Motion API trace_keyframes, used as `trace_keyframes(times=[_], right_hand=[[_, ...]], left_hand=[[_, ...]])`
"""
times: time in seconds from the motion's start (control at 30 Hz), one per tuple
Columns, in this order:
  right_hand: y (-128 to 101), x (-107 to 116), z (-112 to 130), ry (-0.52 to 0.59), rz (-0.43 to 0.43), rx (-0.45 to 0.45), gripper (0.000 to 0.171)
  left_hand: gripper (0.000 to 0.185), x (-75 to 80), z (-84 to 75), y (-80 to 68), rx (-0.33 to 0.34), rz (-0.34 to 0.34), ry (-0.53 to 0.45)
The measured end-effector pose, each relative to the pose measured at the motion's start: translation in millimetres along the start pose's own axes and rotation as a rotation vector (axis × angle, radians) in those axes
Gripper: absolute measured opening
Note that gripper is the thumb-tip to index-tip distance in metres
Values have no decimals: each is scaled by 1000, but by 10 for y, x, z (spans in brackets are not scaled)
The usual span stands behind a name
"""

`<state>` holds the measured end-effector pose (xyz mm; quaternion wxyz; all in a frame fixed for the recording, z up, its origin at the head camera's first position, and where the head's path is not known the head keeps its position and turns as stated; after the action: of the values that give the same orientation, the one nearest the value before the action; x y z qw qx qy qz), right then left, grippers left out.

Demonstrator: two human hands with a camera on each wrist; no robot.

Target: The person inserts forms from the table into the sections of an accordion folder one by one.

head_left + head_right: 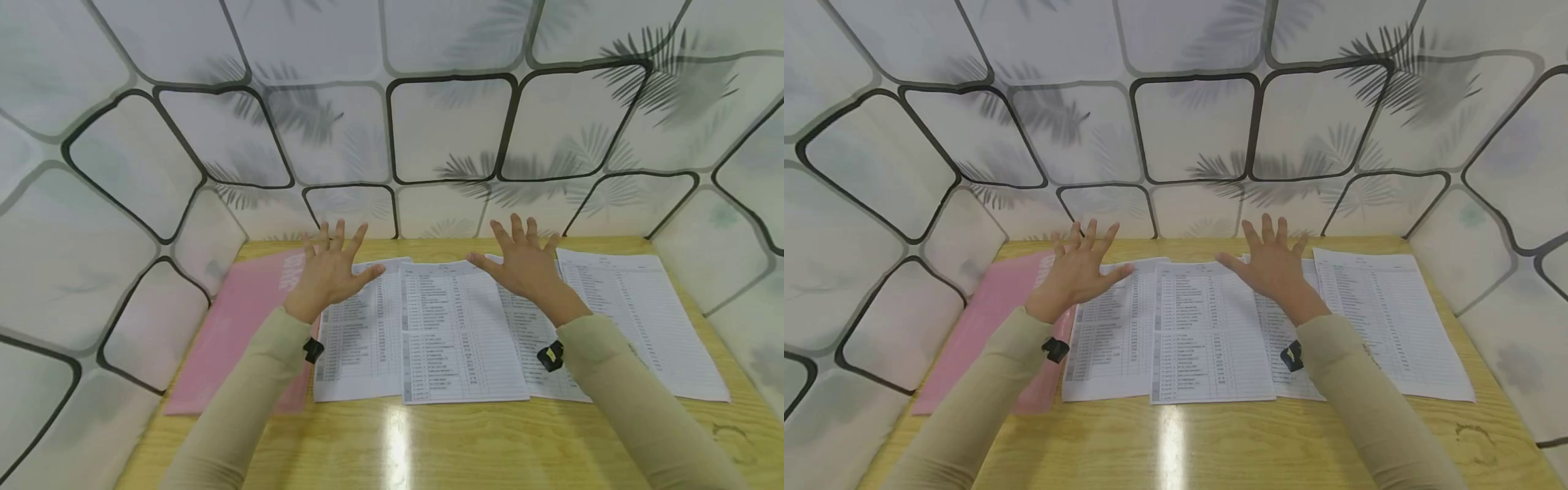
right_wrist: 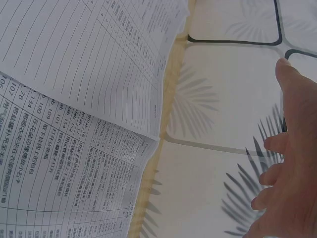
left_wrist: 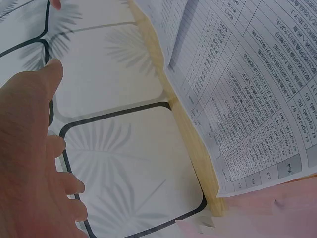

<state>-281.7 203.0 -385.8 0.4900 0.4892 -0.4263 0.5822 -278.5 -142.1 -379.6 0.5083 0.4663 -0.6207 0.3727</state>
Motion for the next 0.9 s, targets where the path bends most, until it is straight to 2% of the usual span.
trace_keyframes(times=[0.33,0.57,0.9], right_hand=[[7,-11,15,-3,16,5,102],[26,-34,27,4,18,9,102],[37,-117,132,21,25,64,99]], left_hand=[[93,-3,29,0,13,-2,-22],[93,-6,34,-12,18,23,-42],[87,46,93,-123,13,33,-43]])
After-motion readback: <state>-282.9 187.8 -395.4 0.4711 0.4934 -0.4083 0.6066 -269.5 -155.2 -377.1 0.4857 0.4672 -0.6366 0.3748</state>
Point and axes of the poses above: each hand's wrist, its own y-axis towards the middle knuckle, its own x-axis out of the back of the hand, z = x × y, the point moved 4 cm from there along y, towards the middle knuckle, and after that the axes turned 6 degrees about -y, right-handed, at the moved point
